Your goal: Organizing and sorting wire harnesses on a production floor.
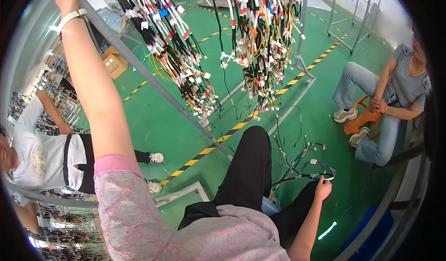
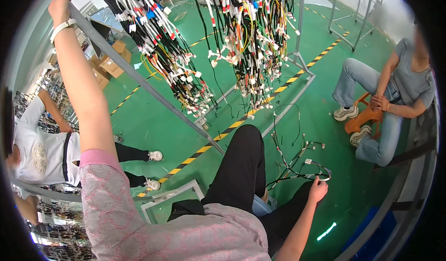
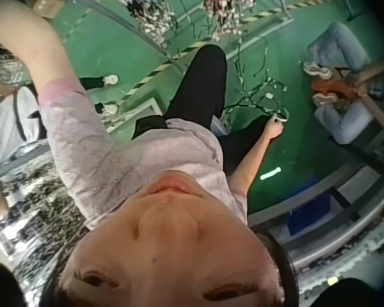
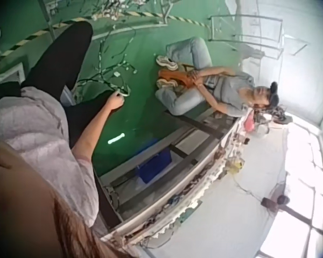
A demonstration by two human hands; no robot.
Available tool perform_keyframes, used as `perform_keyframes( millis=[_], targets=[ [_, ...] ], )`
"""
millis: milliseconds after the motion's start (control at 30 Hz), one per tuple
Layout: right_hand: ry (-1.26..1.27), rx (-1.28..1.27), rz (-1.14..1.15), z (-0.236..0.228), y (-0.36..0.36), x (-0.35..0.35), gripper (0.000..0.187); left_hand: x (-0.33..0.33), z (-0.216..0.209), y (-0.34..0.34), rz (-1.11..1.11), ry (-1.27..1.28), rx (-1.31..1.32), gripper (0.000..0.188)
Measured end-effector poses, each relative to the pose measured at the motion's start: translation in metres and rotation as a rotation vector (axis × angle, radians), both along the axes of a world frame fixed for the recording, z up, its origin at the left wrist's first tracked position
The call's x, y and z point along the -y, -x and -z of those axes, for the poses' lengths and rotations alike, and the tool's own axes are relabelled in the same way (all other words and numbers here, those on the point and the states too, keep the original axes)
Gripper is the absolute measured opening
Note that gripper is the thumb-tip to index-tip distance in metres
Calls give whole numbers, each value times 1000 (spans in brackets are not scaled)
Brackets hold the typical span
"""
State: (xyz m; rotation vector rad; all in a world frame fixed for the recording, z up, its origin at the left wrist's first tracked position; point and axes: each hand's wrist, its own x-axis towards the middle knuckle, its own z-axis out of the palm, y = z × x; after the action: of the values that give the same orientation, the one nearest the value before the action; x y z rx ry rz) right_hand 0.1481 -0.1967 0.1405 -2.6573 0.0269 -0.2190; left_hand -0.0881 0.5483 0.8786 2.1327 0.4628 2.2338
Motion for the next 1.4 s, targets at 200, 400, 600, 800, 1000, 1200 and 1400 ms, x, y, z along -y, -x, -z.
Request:
perform_keyframes(
  millis=[200,400,600,800,1000,1200,1400],
  targets=[
    [13,-68,19,-2,-1,-1,40,55,16,-13,136,141,29,35],
    [0,-34,6,-1,-1,-3,39,47,19,-16,147,110,126,25],
    [-11,-20,11,-8,0,-7,38,21,1,-4,190,168,137,30],
    [-45,-18,15,-6,0,-2,36,20,4,-12,165,242,147,25],
    [-46,4,6,-9,0,1,35,18,3,-6,98,229,99,39],
    [-43,31,4,-9,2,4,34,15,5,-2,126,229,86,34],
    [-39,63,-2,-9,3,3,34,12,3,-4,63,280,80,36]
  ],
)
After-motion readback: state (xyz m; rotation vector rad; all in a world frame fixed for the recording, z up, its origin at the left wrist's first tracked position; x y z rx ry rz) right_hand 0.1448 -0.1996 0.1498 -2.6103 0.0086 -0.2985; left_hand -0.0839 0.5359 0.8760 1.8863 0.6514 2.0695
